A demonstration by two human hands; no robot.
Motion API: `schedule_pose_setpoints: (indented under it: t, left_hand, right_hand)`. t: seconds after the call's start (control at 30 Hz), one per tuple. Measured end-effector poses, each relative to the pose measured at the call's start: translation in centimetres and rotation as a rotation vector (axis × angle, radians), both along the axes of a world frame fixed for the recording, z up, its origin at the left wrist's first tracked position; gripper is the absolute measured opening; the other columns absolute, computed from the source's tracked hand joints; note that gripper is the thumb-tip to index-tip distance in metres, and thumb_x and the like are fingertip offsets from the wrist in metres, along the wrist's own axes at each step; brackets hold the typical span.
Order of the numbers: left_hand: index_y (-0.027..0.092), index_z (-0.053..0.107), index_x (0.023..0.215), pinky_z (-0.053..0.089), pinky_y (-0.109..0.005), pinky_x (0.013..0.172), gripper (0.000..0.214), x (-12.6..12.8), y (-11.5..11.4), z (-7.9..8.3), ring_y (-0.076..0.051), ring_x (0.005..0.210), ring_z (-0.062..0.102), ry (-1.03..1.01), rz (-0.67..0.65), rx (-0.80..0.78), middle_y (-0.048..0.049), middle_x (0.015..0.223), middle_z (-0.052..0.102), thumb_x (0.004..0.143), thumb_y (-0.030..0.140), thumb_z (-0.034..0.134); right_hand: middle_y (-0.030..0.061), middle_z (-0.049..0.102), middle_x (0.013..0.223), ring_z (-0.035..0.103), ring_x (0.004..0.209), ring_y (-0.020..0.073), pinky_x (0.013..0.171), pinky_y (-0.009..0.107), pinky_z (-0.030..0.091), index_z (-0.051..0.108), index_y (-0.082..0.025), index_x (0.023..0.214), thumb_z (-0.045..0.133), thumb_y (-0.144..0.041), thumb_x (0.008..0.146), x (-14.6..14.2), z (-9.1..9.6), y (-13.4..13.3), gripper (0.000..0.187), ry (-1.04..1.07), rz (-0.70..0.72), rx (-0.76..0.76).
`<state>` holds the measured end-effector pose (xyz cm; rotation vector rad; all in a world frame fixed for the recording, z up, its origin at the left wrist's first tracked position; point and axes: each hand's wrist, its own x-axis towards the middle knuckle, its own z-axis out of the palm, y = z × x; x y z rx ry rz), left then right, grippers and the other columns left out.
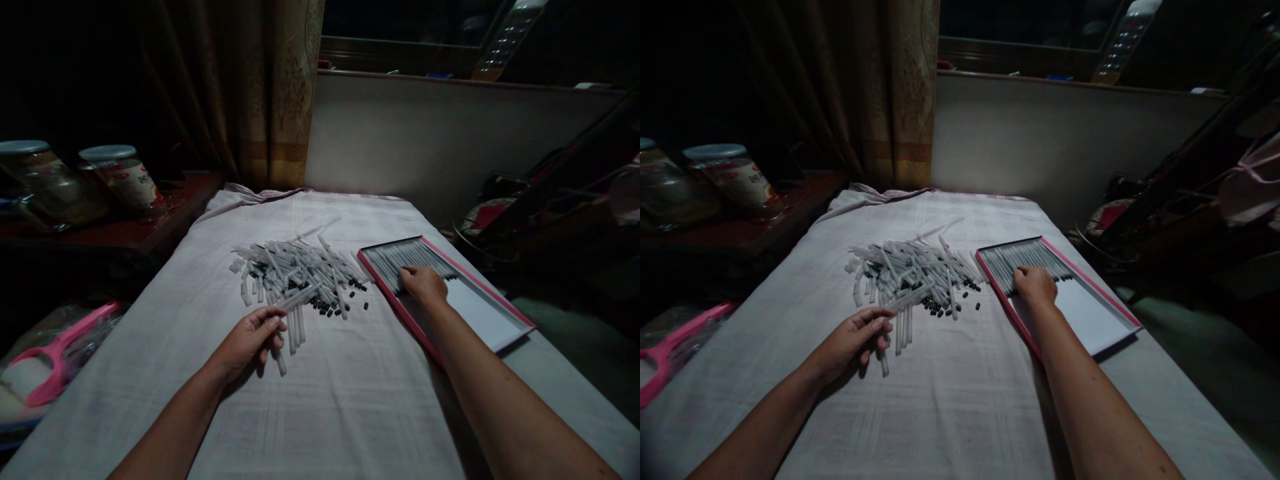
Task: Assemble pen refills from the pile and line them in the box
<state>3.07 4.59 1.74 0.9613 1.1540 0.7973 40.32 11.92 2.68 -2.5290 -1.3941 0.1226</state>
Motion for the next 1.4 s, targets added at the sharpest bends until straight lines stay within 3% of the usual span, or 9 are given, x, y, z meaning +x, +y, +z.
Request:
schedule_pose_setpoints:
  t: [0.17, 0.33, 0.47, 0.6, 0.8, 0.93, 1.07, 1.27, 1.4]
  left_hand:
    - [0.016, 0.061, 0.101, 0.034, -0.013, 0.028, 0.042, -0.1, 0.0, 0.2, -0.003, 0.034, 0.045, 0.001, -0.001, 0.0, 0.0002, 0.074, 0.067, 0.072, 0.044, 0.074]
    - [0.016, 0.06, 0.085, 0.033, -0.014, 0.028, 0.041, -0.1, 0.1, 0.1, -0.002, 0.03, 0.04, -0.009, -0.021, 0.019, 0.0036, 0.061, 0.063, 0.07, 0.051, 0.073]
    - [0.015, 0.057, 0.074, 0.03, -0.012, 0.03, 0.046, -0.3, 0.1, 0.0, -0.003, 0.033, 0.044, -0.031, -0.024, 0.04, 0.0056, 0.053, 0.055, 0.068, 0.059, 0.07]
    - [0.015, 0.056, 0.073, 0.027, -0.012, 0.03, 0.048, -0.4, 0.1, -0.1, -0.003, 0.034, 0.043, -0.036, -0.005, 0.065, 0.0055, 0.053, 0.054, 0.07, 0.062, 0.067]
    - [0.016, 0.059, 0.079, 0.029, -0.016, 0.032, 0.044, 0.1, -0.2, -0.8, -0.006, 0.037, 0.045, 0.072, -0.021, 0.142, 0.0039, 0.058, 0.056, 0.072, 0.059, 0.066]
    - [0.019, 0.066, 0.089, 0.053, -0.028, 0.064, 0.024, 0.8, -1.6, 0.0, -0.016, 0.07, 0.065, 0.401, 0.152, 0.643, -0.0047, 0.081, 0.068, 0.086, 0.041, 0.058]
    - [0.025, 0.067, 0.114, 0.041, -0.046, 0.104, 0.028, 0.7, -3.3, 1.2, -0.028, 0.117, 0.058, 0.701, -0.043, 1.132, -0.01, 0.121, 0.067, 0.089, 0.031, 0.057]
    - [0.021, 0.067, 0.107, 0.054, -0.034, 0.081, 0.03, -1.0, -3.8, -0.8, -0.023, 0.088, 0.069, 0.881, -0.15, 0.944, -0.0096, 0.096, 0.073, 0.095, 0.032, 0.042]
    - [0.021, 0.064, 0.112, 0.053, -0.034, 0.085, 0.033, -1.5, -3.3, -1.5, -0.025, 0.094, 0.07, 0.881, -0.037, 0.805, -0.0098, 0.104, 0.073, 0.095, 0.035, 0.039]
  right_hand:
    - [0.0131, 0.073, 0.113, 0.066, 0.104, 0.0318, 0.076, 0.036, 0.049, 0.074, -0.02, 0.114, 0.05, -0.034, 0.086, -1.0, 1.7, -0.3, 0.04, -0.049, 0.039, 0.016]
    - [0.0073, 0.075, 0.107, 0.067, 0.099, 0.0234, 0.078, 0.029, 0.047, 0.076, -0.023, 0.105, 0.05, -0.033, 0.088, -6.0, 3.2, -2.1, 0.033, -0.015, 0.294, 0.209]
    - [0.0036, 0.077, 0.095, 0.07, 0.087, 0.022, 0.071, 0.028, 0.046, 0.075, -0.025, 0.103, 0.055, -0.04, 0.087, -10.9, 2.1, -4.6, 0.029, 0.076, 0.469, 0.096]
    - [0.0066, 0.076, 0.097, 0.069, 0.086, 0.0238, 0.068, 0.029, 0.044, 0.069, -0.021, 0.11, 0.058, -0.031, 0.083, -13.0, 0.3, -6.2, 0.031, 0.029, 0.461, 0.021]
    - [0.0096, 0.074, 0.102, 0.068, 0.087, 0.0236, 0.074, 0.031, 0.047, 0.068, -0.019, 0.105, 0.051, -0.024, 0.085, -12.5, -0.3, -7.1, 0.027, 0.101, 0.4, 0.223]
    - [0.0084, 0.074, 0.091, 0.068, 0.084, 0.0202, 0.076, 0.03, 0.051, 0.071, -0.02, 0.092, 0.046, -0.025, 0.087, -13.9, 0.0, -9.3, 0.025, 0.361, 0.603, 0.557]
    - [0.0045, 0.071, 0.078, 0.064, 0.066, 0.0146, 0.063, 0.025, 0.051, 0.07, -0.019, 0.086, 0.053, -0.025, 0.085, -16.8, 0.3, -11.4, 0.018, 0.633, 0.787, 0.592]
    - [0.0022, 0.069, 0.07, 0.063, 0.059, 0.0146, 0.056, 0.025, 0.05, 0.069, -0.018, 0.086, 0.054, -0.035, 0.086, -16.2, -0.1, -9.3, 0.023, 0.917, 0.729, 0.445]
    - [0.0063, 0.072, 0.077, 0.066, 0.071, 0.0196, 0.067, 0.03, 0.051, 0.072, -0.019, 0.082, 0.054, -0.04, 0.084, -13.4, -0.4, -6.5, 0.029, 0.651, 0.528, 0.543]
